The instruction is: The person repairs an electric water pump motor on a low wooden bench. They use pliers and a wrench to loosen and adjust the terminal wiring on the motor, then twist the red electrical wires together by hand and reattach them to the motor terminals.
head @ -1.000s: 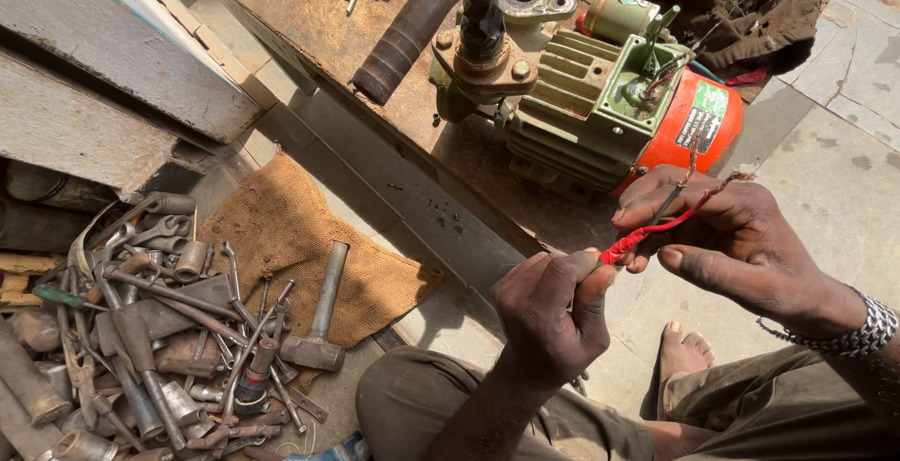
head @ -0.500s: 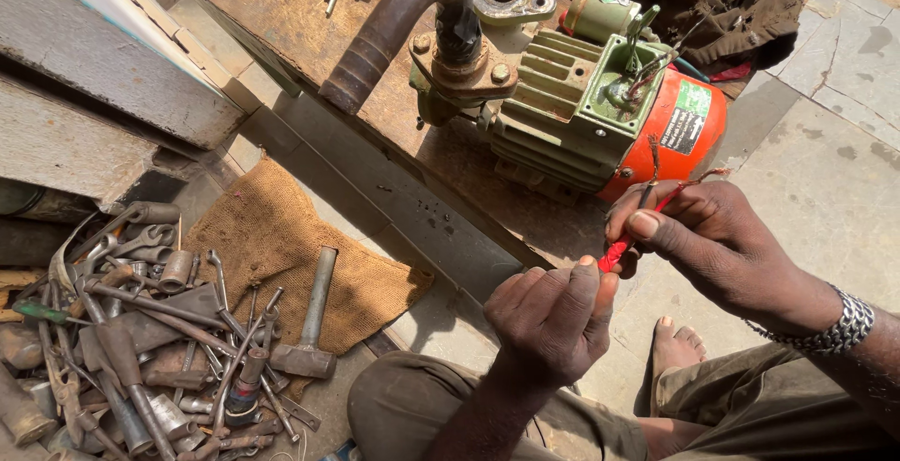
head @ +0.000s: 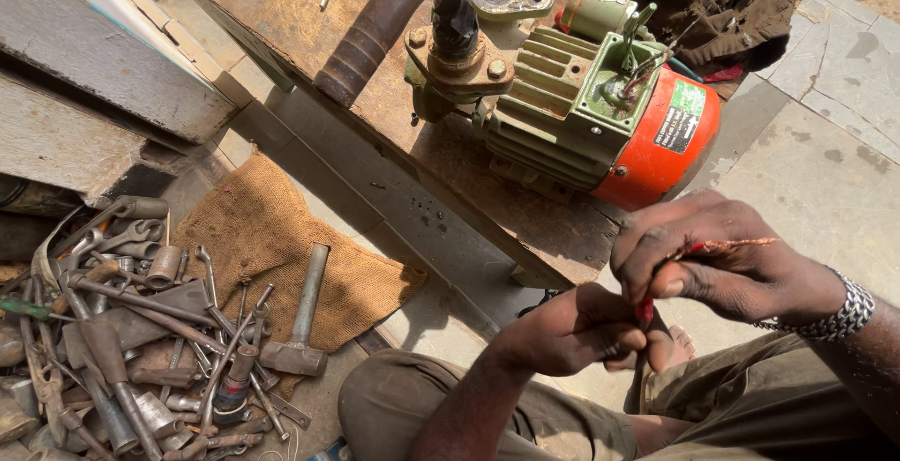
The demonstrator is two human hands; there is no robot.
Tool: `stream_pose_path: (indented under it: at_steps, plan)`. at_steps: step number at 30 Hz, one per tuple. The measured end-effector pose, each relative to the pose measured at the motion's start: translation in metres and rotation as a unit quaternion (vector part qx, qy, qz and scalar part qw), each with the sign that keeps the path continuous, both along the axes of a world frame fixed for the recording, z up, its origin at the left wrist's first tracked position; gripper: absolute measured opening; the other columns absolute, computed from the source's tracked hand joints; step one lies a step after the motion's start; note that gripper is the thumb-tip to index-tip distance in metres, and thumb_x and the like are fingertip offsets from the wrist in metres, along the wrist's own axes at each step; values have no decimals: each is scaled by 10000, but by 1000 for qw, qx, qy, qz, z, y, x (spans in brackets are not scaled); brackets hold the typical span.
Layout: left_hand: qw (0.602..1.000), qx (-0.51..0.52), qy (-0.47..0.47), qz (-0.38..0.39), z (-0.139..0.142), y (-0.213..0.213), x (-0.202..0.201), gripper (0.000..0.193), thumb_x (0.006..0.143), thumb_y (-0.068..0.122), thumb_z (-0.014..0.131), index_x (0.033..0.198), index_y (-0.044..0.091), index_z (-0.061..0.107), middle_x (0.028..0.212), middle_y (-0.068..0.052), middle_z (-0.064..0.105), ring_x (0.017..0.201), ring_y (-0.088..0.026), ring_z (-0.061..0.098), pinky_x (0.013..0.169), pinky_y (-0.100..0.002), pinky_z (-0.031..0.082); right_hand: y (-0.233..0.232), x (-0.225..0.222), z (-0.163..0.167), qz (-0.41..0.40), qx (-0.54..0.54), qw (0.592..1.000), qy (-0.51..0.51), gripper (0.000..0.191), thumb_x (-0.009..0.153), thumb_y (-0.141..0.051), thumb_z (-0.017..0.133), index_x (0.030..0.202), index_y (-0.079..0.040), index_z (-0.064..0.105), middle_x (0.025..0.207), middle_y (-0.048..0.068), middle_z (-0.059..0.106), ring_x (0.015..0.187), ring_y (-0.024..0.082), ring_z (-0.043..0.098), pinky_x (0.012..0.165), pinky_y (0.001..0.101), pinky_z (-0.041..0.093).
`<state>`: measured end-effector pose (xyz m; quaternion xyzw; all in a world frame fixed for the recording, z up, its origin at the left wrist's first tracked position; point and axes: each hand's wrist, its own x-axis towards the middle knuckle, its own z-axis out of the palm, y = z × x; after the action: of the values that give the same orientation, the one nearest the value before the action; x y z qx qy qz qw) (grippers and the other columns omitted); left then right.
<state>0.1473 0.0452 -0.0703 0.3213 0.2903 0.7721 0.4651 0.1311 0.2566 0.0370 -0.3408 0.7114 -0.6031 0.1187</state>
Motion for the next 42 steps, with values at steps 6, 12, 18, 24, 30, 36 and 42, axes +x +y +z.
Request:
stream_pose_path:
  at_steps: [6,12,18,24,30,36,42]
  plan:
    - [794,-272,333,430,28,0,1,124,1019,71,587,907,19,580,669,-108,581,603,-257,645,591,-396,494,9,-5,-21,-185,-10,977,-109,192,974,-141,696,1021,12,800,957,134,804,767,190,739,597,312,604]
    - [719,-318,372,494,44,3,6,213,1011,113,645,859,27,522,672,-142,559,614,-340,645,524,-406,459,7,-4,-35,-230,-130,926,-269,209,990,-132,657,1044,67,686,892,174,727,792,227,728,636,343,585]
    - [707,-344,377,489,46,2,10,140,1007,125,648,922,22,606,650,-124,580,568,-312,652,488,-401,464,1,-6,-31,-231,-165,906,-315,205,990,-125,646,1045,70,676,877,149,705,765,218,698,628,348,576]
    - [688,-354,393,497,49,0,11,151,999,146,658,1042,2,668,687,-130,639,600,-304,694,498,-386,497,1,-5,-35,-222,-154,910,-315,217,1007,-139,632,1068,65,679,862,139,694,759,204,689,626,341,573]
    - [754,-342,365,426,55,-16,1,211,1026,144,648,1155,-21,672,753,-134,679,677,-230,740,543,-348,524,3,-1,-28,-214,-116,945,-218,189,1010,-100,635,1060,69,704,899,156,728,798,201,719,648,348,600]
    - [813,-184,266,485,54,-28,-2,196,1092,189,656,1128,7,720,975,-105,773,881,-140,745,748,-280,598,2,10,-19,-210,-32,972,-101,147,1012,-60,636,1069,44,723,1015,156,761,944,193,714,846,351,618]
    - [808,-184,273,489,52,-30,2,141,1022,125,731,1095,5,735,977,-116,773,914,-155,769,767,-261,627,-4,13,-20,-226,19,968,-104,133,963,-41,654,1041,36,729,962,132,776,868,183,737,752,329,623]
